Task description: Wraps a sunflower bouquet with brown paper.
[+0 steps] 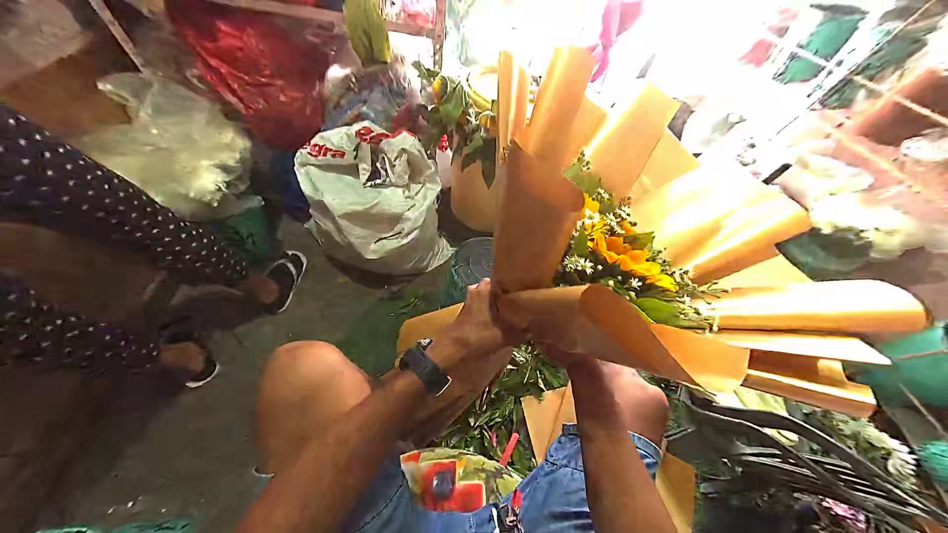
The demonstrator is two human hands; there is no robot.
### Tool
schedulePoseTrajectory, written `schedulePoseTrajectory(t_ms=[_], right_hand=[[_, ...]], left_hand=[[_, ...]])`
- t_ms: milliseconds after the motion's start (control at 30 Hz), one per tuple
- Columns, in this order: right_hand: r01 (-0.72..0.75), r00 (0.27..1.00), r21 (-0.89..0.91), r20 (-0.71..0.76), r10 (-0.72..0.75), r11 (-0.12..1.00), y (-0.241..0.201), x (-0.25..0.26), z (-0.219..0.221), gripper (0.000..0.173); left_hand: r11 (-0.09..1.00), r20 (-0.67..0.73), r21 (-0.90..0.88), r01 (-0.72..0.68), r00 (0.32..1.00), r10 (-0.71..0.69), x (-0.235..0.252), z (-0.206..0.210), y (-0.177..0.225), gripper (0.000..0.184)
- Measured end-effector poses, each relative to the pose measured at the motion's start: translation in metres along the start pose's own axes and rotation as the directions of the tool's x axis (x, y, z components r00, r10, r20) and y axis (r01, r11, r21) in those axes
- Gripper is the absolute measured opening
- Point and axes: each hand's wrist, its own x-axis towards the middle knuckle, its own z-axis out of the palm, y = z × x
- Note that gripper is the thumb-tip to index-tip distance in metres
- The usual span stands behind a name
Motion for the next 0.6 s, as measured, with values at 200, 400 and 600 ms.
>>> schedulePoseTrajectory(t_ms=[200,400,600], right_hand=[[-0.200,0.979,-0.926,-0.174,0.109,0.319,-0.043,-0.049,0.024,0.042],[0.288,0.913,-0.955,0.252,-0.321,0.068,-0.158,-0.074,0.106,0.024],[-0.175,0.985,-0.861,-0.149,-0.092,-0.477,-0.180,0.074,0.130,0.034]], left_hand=[[0.873,-0.144,0.488,0.002,0.986,0.078,0.024,0.028,0.006,0.056],[0.675,-0.155,0.737,-0.020,0.968,0.198,0.047,0.058,0.011,0.038],[0.590,-0.123,0.807,0.006,0.980,0.157,0.051,0.089,0.007,0.034]])
